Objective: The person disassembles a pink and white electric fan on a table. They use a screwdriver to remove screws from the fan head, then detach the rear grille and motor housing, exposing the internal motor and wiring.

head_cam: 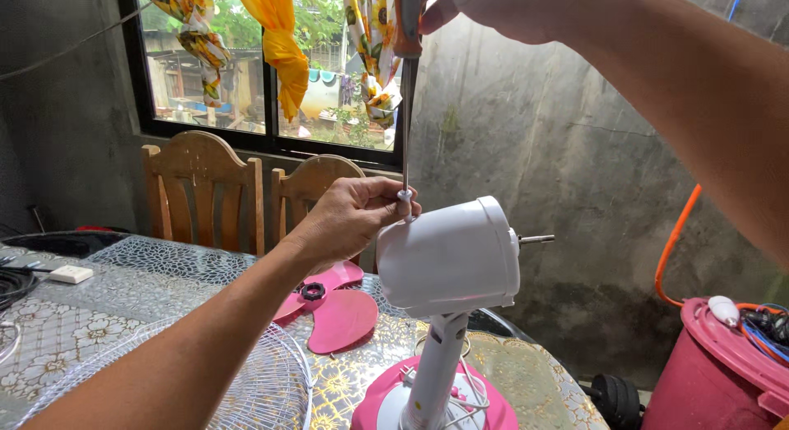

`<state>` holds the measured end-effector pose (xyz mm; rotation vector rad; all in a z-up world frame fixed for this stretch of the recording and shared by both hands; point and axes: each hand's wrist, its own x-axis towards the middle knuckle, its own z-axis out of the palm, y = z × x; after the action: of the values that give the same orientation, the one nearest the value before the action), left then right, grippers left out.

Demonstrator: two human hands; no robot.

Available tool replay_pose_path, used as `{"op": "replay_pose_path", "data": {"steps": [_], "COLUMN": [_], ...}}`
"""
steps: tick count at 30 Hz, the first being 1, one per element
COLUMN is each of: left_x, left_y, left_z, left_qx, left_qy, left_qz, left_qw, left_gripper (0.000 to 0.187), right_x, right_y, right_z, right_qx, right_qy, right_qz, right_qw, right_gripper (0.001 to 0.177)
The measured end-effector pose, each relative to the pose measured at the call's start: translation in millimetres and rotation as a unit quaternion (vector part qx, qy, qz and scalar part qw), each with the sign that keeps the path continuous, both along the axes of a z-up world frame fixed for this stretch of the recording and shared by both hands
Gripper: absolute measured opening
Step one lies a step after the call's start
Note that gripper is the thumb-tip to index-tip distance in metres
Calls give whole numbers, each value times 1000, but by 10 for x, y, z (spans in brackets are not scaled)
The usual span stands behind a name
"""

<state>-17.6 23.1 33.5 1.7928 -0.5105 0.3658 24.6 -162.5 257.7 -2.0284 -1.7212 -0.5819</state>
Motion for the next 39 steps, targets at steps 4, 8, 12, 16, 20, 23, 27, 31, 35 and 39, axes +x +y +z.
{"op": "replay_pose_path", "data": {"steps": [4,8,12,16,20,23,27,31,35,39], "left_x": [-12,-44,-88,-102,-71,-46,-29,-41,-57,-52], "left_y": [-1,-10,-4,-32,-37,-30,-31,-25,-13,2], "left_z": [45,55,78,75,51,45,50,70,74,84], "left_qx": [-5,-23,28,-4,-34,-28,-23,-14,-15,-2], "left_qy": [16,9,-3,2,6,5,-5,4,7,30], "left_qz": [-4,-24,15,17,3,-2,-14,4,2,20], "left_qw": [1000,999,999,1000,999,1000,1000,1000,1000,999], "left_gripper": [31,30,25,23,23,23,24,26,27,28], "right_x": [-23,-45,-110,-194,-237,-257,-269,-263,-259,-264], "right_y": [41,63,177,151,69,6,-41,-40,9,34], "right_z": [-54,-83,-85,-26,-16,-22,-25,-12,-38,-42], "right_qx": [-8,-10,-42,-49,-53,-53,-55,-54,-56,-56], "right_qy": [-4,-70,-85,-94,-89,-80,-76,-75,-74,-73], "right_qz": [-19,-23,-123,-130,-113,-105,-97,-91,-86,-83], "right_qw": [1000,997,988,986,988,990,991,991,992,992], "right_gripper": [29,37,40,40,40,40,40,40,40,40]}}
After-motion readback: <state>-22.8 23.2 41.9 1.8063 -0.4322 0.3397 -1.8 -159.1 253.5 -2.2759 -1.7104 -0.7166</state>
